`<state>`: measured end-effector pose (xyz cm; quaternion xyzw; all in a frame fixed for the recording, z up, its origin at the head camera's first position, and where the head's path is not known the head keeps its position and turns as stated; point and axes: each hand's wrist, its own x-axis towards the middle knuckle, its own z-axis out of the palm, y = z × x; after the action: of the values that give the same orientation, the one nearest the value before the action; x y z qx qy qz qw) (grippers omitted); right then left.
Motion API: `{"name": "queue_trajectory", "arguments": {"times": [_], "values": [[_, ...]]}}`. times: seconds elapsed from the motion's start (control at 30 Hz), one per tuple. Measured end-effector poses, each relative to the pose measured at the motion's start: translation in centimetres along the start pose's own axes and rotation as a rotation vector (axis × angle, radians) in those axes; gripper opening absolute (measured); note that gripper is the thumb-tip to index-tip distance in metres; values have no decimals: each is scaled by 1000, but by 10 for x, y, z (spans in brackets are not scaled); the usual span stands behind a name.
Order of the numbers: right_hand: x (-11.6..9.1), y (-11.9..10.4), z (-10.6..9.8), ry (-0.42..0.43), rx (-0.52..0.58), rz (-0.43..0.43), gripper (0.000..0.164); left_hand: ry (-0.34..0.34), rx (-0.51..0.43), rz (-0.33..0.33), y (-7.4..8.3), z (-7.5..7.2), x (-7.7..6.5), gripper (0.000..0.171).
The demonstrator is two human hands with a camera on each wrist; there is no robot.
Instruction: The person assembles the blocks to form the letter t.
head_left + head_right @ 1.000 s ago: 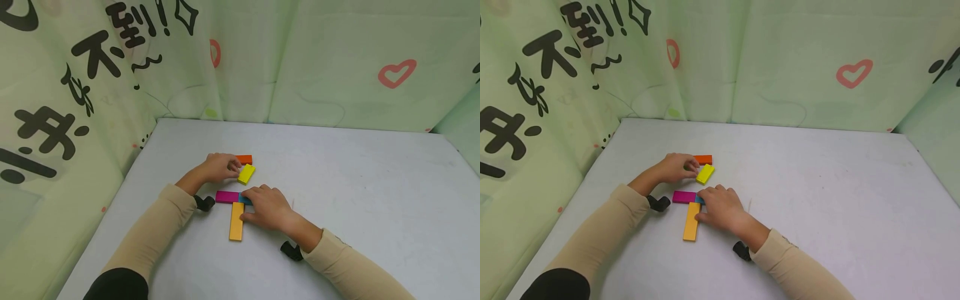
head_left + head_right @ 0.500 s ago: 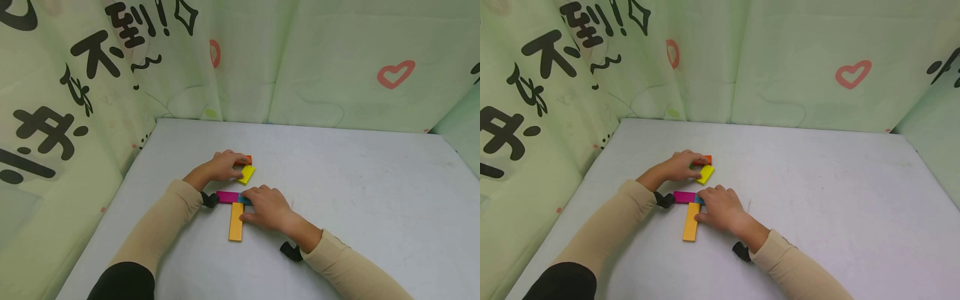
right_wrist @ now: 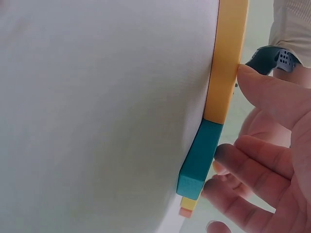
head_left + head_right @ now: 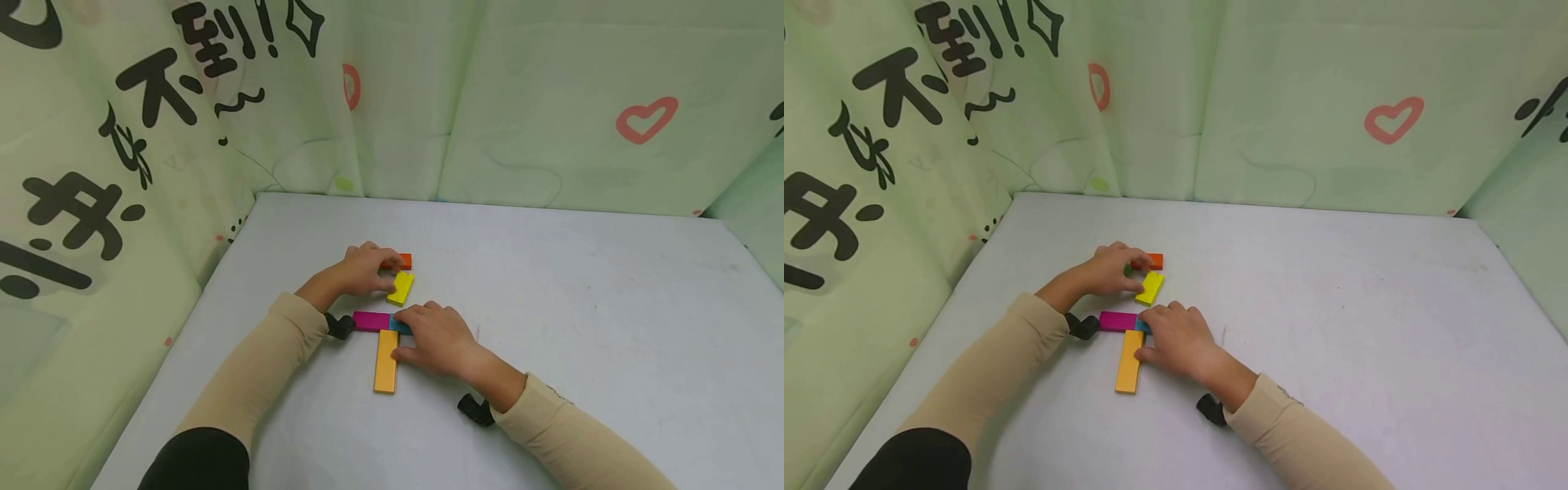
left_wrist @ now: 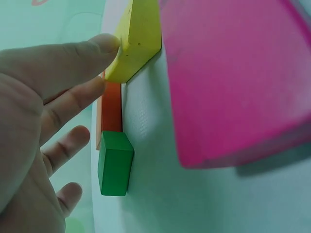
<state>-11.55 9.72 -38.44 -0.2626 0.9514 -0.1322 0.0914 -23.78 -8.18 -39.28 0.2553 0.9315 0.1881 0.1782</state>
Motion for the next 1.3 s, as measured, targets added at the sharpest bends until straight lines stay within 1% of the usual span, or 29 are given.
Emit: {"name": "queue_trajectory", "arguments": {"times": [0.17, 0.27, 0.4, 0.53, 0.77, 0.87, 1.0, 1.3], "values": [[0, 0, 0, 1, -4, 0, 52, -39, -9, 3, -2, 0, -2, 55], [0, 0, 1, 4, -5, -1, 52, -57, 3, 8, -2, 0, -4, 55], [0, 0, 0, 7, -4, -2, 52, -38, 20, 0, -2, -1, -6, 56], [0, 0, 0, 5, -2, -5, 52, -25, 36, -15, -2, 0, -8, 62], [0, 0, 0, 10, -2, -2, 51, -3, 17, 3, -4, 5, -9, 59], [0, 0, 1, 5, 1, -2, 51, 7, 19, -1, -6, 5, -10, 60], [0, 0, 1, -2, -1, 6, 53, 9, 15, -13, -6, 4, -13, 61], [0, 0, 1, -3, -6, 15, 54, -2, 8, -9, -5, 3, -19, 56]]}}
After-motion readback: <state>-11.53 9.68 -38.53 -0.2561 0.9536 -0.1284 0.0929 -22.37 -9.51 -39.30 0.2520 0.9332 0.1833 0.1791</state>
